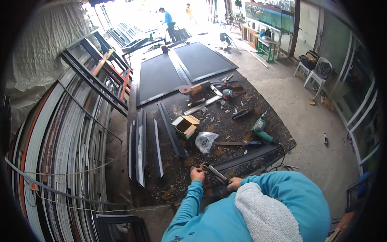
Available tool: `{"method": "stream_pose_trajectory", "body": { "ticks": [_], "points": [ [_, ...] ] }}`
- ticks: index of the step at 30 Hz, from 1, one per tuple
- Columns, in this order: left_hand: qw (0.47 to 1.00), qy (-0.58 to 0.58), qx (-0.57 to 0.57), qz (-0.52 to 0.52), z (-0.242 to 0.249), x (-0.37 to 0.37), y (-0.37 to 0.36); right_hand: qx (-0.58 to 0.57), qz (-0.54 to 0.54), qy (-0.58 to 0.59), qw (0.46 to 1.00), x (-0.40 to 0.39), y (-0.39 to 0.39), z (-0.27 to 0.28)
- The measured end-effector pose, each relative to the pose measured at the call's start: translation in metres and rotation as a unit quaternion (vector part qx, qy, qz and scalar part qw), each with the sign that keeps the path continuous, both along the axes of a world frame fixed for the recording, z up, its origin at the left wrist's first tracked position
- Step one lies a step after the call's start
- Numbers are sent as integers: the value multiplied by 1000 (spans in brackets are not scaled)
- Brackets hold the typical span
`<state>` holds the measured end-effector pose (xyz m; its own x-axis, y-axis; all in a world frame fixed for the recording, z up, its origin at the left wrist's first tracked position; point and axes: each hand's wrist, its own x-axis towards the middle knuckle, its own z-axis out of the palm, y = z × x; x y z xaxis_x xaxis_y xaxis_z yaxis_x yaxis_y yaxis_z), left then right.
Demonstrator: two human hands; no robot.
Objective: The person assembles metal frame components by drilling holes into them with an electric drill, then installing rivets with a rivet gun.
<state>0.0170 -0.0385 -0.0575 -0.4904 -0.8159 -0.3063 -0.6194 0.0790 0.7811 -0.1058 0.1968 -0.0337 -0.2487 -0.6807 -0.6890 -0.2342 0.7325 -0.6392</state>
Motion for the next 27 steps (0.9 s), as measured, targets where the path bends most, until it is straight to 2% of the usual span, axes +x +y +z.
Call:
{"method": "stream_pose_trajectory", "body": {
  "ticks": [1,2,3,4,6,7,8,9,10,11,12,13,14,15,16,17,20,22,25,27],
  "points": [
    [999,25,-38,-4,-7,1,-2,-11,30,29,999,1,-6,26],
    [997,50,-66,0,-26,-1,-4,-90,105,131,982,-11,-7,-7],
    [996,55,-73,1,-28,-2,-3,-166,120,203,958,-15,-8,-25],
    [996,66,-50,-13,-33,1,-5,-197,114,189,955,-19,-12,6],
    [996,88,-27,21,-24,0,0,-284,130,130,941,-34,-17,62],
    [995,99,-12,30,0,4,6,-204,90,39,974,-40,-17,106],
    [993,111,-15,31,-3,5,7,-172,121,94,973,-50,-14,142],
    [990,135,4,30,1,9,10,-126,228,176,949,-63,-10,180],
    [985,157,45,48,5,12,14,-80,285,281,913,-78,6,204],
    [984,158,65,40,11,16,13,55,383,286,877,-92,-3,263],
    [979,182,96,10,15,21,10,295,310,156,890,-99,-28,323],
    [971,204,126,-19,19,28,10,252,233,31,939,-115,-31,358],
    [976,182,114,-45,37,33,10,290,307,95,902,-121,-38,382],
    [979,161,100,-70,53,36,8,226,356,141,896,-133,-35,376],
    [982,125,60,-131,55,38,3,159,400,185,883,-149,-24,371],
    [980,132,20,-144,52,40,1,91,439,226,865,-162,-16,363],
    [970,119,-60,-201,53,36,-8,-13,331,368,869,-195,-6,273],
    [968,81,-57,-232,64,32,-12,-50,267,457,847,-219,-11,195],
    [957,60,-93,-269,77,29,-14,-17,199,449,871,-250,-32,110],
    [957,46,-106,-265,75,29,-16,-111,116,511,844,-254,-23,86]
  ]
}}
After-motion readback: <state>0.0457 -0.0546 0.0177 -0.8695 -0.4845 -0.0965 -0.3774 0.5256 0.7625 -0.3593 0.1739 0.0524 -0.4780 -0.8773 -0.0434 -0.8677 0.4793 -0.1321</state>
